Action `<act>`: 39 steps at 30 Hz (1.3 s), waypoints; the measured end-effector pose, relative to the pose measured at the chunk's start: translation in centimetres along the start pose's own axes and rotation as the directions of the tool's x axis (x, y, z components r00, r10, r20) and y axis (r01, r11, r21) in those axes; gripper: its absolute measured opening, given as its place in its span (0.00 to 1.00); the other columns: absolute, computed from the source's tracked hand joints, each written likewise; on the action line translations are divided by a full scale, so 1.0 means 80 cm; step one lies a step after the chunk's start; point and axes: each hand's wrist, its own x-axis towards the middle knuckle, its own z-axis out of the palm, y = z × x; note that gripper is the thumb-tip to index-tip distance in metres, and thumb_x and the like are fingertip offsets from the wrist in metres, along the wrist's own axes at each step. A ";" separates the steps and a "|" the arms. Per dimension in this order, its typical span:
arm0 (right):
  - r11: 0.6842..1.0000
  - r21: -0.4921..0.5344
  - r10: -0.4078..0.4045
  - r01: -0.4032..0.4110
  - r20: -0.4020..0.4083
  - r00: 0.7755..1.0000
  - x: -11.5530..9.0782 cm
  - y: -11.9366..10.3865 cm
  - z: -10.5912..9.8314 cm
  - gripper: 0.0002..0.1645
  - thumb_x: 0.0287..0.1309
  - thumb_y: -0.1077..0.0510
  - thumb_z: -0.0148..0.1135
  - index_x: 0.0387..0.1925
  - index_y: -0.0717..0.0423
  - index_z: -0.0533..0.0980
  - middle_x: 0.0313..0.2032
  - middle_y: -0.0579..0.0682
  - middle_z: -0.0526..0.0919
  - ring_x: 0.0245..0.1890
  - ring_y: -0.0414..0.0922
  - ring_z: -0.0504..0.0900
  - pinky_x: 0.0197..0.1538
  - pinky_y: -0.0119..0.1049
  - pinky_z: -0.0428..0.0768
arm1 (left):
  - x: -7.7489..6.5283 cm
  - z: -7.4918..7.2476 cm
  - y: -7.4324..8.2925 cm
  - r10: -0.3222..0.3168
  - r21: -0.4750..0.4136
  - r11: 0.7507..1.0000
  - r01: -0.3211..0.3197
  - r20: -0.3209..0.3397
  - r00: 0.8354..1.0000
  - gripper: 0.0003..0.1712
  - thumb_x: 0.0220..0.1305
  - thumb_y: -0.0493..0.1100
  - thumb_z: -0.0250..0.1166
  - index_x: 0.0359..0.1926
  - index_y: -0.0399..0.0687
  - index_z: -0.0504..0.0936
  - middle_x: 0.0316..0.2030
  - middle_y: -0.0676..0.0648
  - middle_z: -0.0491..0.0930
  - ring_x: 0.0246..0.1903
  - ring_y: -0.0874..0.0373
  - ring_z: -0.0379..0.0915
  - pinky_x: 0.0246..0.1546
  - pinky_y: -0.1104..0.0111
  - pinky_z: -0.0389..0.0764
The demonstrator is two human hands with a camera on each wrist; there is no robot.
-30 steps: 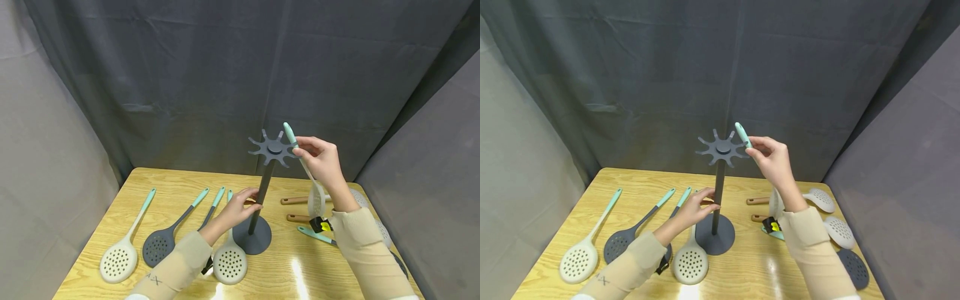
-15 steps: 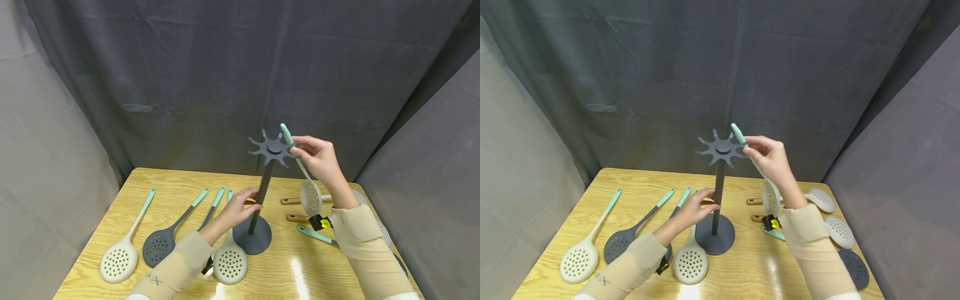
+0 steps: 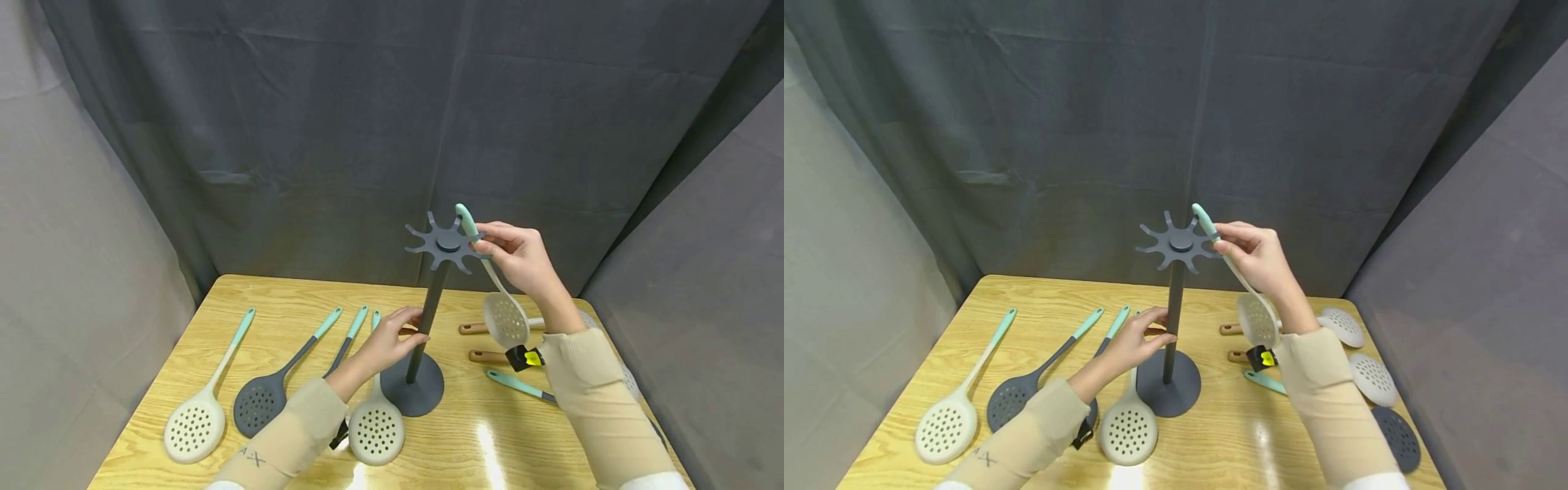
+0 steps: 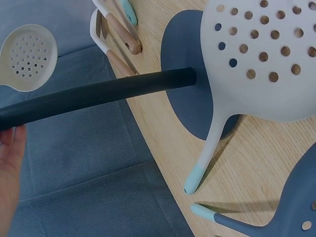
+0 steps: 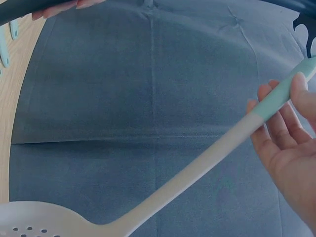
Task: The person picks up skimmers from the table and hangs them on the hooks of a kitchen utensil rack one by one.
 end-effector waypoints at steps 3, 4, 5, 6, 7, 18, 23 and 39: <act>1.000 0.007 0.003 -0.003 0.021 1.000 0.001 0.003 -0.001 0.16 0.54 0.68 0.60 0.46 0.69 0.77 0.35 0.32 0.80 0.32 0.31 0.80 0.35 0.23 0.79 | 0.000 -0.001 0.000 -0.001 0.002 1.000 0.001 0.002 1.000 0.20 0.58 0.34 0.62 0.52 0.39 0.73 0.42 0.43 0.76 0.43 0.54 0.75 0.44 0.76 0.79; 1.000 0.013 0.001 -0.002 0.027 1.000 0.001 0.004 -0.001 0.15 0.54 0.67 0.60 0.45 0.70 0.77 0.36 0.32 0.80 0.33 0.31 0.80 0.36 0.23 0.79 | 0.000 -0.001 0.000 0.000 0.002 1.000 0.000 0.003 1.000 0.20 0.58 0.34 0.62 0.52 0.39 0.73 0.42 0.43 0.76 0.43 0.54 0.75 0.44 0.76 0.79; 1.000 0.022 -0.003 0.002 0.032 0.999 0.002 0.005 -0.001 0.15 0.54 0.67 0.60 0.44 0.70 0.77 0.37 0.32 0.80 0.34 0.32 0.80 0.36 0.23 0.79 | 0.000 -0.001 0.000 0.000 0.003 1.000 0.000 0.004 1.000 0.20 0.58 0.34 0.62 0.52 0.39 0.73 0.42 0.43 0.76 0.43 0.54 0.75 0.43 0.76 0.79; 0.999 0.034 -0.009 0.008 0.038 0.999 0.002 0.007 -0.001 0.14 0.54 0.68 0.60 0.44 0.71 0.78 0.38 0.33 0.80 0.34 0.31 0.79 0.37 0.23 0.79 | 0.000 -0.001 0.000 0.000 0.003 1.000 0.000 0.005 1.000 0.20 0.58 0.34 0.62 0.52 0.39 0.73 0.42 0.43 0.76 0.43 0.54 0.75 0.43 0.76 0.79; 0.999 0.050 -0.015 0.013 0.045 0.999 0.002 0.008 -0.001 0.14 0.54 0.67 0.60 0.43 0.71 0.78 0.39 0.33 0.80 0.35 0.32 0.79 0.37 0.23 0.79 | 0.000 -0.001 0.000 0.001 0.003 1.000 -0.001 0.005 1.000 0.20 0.58 0.34 0.62 0.52 0.39 0.73 0.42 0.43 0.76 0.43 0.54 0.75 0.44 0.76 0.79; 0.980 0.198 -0.058 0.037 0.103 0.993 0.000 0.021 0.006 0.10 0.56 0.69 0.57 0.39 0.66 0.80 0.42 0.39 0.80 0.37 0.37 0.81 0.41 0.29 0.82 | -0.001 -0.002 0.000 -0.005 -0.009 1.000 0.005 0.005 1.000 0.20 0.58 0.35 0.62 0.53 0.42 0.73 0.42 0.44 0.76 0.43 0.55 0.75 0.44 0.76 0.79; 0.985 0.174 -0.034 0.018 0.092 0.995 -0.002 0.023 0.010 0.11 0.55 0.73 0.56 0.40 0.75 0.77 0.40 0.38 0.80 0.39 0.36 0.80 0.41 0.25 0.80 | -0.001 -0.002 0.001 -0.009 -0.013 1.000 0.009 0.007 1.000 0.20 0.58 0.35 0.63 0.53 0.42 0.73 0.42 0.44 0.76 0.44 0.55 0.75 0.44 0.75 0.79; 0.984 0.034 0.174 -0.177 0.070 0.982 -0.012 0.024 0.021 0.20 0.57 0.70 0.57 0.51 0.76 0.70 0.54 0.69 0.70 0.63 0.55 0.62 0.58 0.29 0.71 | -0.001 0.000 -0.003 0.003 -0.012 1.000 -0.003 0.004 1.000 0.20 0.58 0.35 0.63 0.52 0.41 0.73 0.42 0.44 0.76 0.43 0.54 0.75 0.43 0.76 0.79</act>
